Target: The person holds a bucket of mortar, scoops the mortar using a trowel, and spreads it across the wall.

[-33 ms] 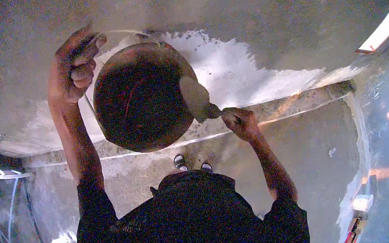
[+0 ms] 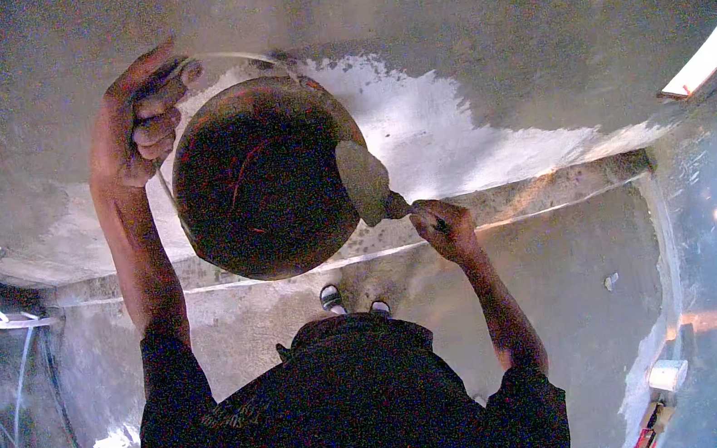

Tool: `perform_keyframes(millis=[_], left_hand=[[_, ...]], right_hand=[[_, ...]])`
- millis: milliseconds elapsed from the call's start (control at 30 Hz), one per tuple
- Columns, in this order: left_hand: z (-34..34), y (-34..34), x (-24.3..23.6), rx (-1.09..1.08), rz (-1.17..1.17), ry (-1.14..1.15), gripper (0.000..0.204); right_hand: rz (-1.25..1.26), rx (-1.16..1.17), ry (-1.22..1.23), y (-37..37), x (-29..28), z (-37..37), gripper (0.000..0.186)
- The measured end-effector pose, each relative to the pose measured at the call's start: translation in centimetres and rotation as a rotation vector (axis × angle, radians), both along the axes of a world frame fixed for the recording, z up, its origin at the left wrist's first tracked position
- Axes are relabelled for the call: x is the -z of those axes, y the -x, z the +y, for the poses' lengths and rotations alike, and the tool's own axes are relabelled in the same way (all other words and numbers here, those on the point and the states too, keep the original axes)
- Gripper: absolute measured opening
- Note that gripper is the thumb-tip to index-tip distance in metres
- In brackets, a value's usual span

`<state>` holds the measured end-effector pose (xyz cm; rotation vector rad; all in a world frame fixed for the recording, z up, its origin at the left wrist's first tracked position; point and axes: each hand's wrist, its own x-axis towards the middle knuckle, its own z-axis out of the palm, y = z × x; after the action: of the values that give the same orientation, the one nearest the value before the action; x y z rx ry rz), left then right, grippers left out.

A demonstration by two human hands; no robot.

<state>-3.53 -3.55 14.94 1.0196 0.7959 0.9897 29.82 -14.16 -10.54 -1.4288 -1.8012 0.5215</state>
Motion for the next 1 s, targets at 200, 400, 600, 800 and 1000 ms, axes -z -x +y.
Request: perform_keyframes(millis=[200, 400, 600, 800, 1000], left_hand=[[0.5, -0.9, -0.3, 0.064, -0.040, 0.028, 0.027], [1.0, -0.5, -1.2, 0.081, 0.005, -0.031, 0.028], [2.2, 0.3, -0.7, -0.053, 0.116, -0.118, 0.029], [2.5, -0.2, -0.3, 0.030, 0.029, -0.083, 0.030], [2.6, -1.4, -0.6, 0.132, -0.045, 0.059, 0.031]], right_hand=[[0.000, 0.065, 0.104, -0.7, 1.7, -1.3, 0.024], [-0.036, 0.090, -0.024, -1.8, 5.3, -1.2, 0.022], [0.476, 0.015, 0.060, -2.7, 5.1, 0.1, 0.030], [0.480, -0.071, 0.053, 0.0, 0.6, 2.3, 0.028], [0.163, 0.006, -0.010, -1.0, 2.3, 0.5, 0.024]])
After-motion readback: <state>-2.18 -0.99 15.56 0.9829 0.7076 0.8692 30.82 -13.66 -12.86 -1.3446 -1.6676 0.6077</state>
